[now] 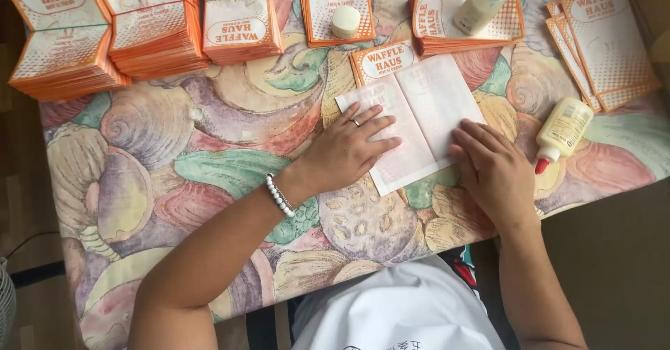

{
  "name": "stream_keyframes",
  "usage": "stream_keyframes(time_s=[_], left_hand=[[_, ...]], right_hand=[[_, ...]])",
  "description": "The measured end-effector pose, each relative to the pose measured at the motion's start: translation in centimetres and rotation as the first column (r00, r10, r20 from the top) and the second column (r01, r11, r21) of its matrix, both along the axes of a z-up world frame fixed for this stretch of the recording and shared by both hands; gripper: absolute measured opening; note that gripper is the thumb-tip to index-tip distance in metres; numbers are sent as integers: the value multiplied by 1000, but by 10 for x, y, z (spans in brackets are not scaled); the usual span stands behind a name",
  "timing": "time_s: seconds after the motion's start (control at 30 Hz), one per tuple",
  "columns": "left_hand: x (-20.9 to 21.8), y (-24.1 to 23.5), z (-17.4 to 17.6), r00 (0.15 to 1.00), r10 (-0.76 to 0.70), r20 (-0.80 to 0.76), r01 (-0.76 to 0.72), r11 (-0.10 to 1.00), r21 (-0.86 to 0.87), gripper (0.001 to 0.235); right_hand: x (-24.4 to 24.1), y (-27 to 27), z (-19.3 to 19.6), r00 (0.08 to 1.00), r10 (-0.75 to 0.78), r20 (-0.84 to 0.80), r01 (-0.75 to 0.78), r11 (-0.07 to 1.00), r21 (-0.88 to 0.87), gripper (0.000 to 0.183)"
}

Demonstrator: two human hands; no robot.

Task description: Applying glue to paper templates and folding them to assemble paper bags at a workstation.

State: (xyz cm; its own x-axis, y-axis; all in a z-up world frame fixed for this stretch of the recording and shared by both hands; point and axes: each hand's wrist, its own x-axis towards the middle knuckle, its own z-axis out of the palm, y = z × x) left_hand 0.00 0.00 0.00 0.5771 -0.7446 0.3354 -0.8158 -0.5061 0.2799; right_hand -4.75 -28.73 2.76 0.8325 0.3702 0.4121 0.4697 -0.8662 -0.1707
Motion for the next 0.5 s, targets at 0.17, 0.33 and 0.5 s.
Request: stream_keyframes(time_s=[0.17,0.33,0.5], left_hand=[[-4,0,7,999,-35,-31,34,999,-14,37],[-3,-1,4,998,-36,-58,40,997,71,55],[-4,-7,6,995,-38,-93,48,992,116,48]], right_hand=[[-5,-27,-9,995,-96,23,93,991,91,24],[9,-83,-8,892,-372,256,332,924,188,43],[24,-111,-9,687,-585,-431,718,638,278,100]])
